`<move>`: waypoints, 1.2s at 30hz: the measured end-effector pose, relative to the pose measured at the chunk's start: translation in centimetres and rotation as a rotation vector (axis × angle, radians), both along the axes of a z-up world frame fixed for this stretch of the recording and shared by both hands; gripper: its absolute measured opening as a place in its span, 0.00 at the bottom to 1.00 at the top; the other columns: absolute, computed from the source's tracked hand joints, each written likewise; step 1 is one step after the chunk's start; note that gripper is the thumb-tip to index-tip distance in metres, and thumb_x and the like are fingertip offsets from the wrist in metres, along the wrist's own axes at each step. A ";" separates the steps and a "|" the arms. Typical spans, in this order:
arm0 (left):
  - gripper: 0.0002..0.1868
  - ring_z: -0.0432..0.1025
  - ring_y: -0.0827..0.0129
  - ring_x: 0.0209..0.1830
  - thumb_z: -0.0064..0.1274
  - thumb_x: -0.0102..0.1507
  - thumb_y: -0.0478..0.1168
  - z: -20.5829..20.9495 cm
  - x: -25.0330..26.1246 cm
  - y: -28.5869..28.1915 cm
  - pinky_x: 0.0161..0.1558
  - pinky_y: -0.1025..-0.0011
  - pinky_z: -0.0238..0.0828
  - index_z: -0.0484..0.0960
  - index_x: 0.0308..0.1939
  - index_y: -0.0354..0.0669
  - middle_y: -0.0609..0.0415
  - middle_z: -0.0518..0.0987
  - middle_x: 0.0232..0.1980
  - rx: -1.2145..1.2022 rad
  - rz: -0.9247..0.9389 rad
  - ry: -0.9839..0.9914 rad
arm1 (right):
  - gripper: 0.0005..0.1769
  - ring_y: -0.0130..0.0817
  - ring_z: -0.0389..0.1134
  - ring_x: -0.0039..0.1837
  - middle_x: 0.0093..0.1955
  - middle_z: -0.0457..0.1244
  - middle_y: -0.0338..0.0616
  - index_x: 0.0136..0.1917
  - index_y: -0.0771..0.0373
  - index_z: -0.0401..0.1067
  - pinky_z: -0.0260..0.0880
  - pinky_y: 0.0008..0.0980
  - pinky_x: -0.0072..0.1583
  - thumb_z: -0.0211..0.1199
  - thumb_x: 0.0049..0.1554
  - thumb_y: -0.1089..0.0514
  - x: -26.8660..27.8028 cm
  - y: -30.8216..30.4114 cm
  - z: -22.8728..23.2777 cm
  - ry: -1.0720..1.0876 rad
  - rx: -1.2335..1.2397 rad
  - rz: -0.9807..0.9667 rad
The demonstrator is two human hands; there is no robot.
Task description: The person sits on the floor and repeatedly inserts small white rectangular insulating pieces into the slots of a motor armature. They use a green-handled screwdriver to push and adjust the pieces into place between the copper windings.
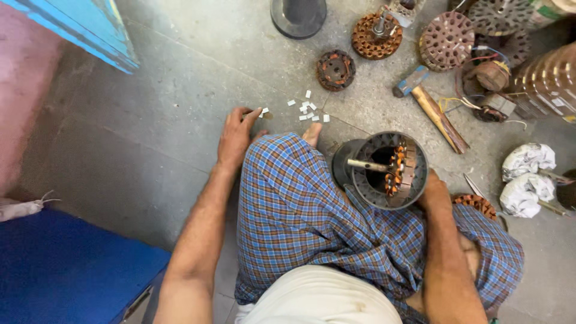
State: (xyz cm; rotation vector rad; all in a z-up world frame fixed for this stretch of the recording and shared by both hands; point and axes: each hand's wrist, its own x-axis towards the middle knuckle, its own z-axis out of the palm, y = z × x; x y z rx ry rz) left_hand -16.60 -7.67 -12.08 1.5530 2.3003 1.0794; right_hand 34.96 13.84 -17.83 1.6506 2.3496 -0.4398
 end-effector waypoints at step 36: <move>0.08 0.76 0.48 0.49 0.52 0.60 0.36 -3.1 1.5 -8.4 0.52 0.58 0.75 0.86 0.38 0.38 0.41 0.81 0.46 -0.362 -0.056 0.396 | 0.22 0.52 0.69 0.61 0.62 0.65 0.48 0.59 0.55 0.76 0.70 0.51 0.59 0.73 0.52 0.50 -7.5 -6.9 15.2 0.243 0.175 -0.183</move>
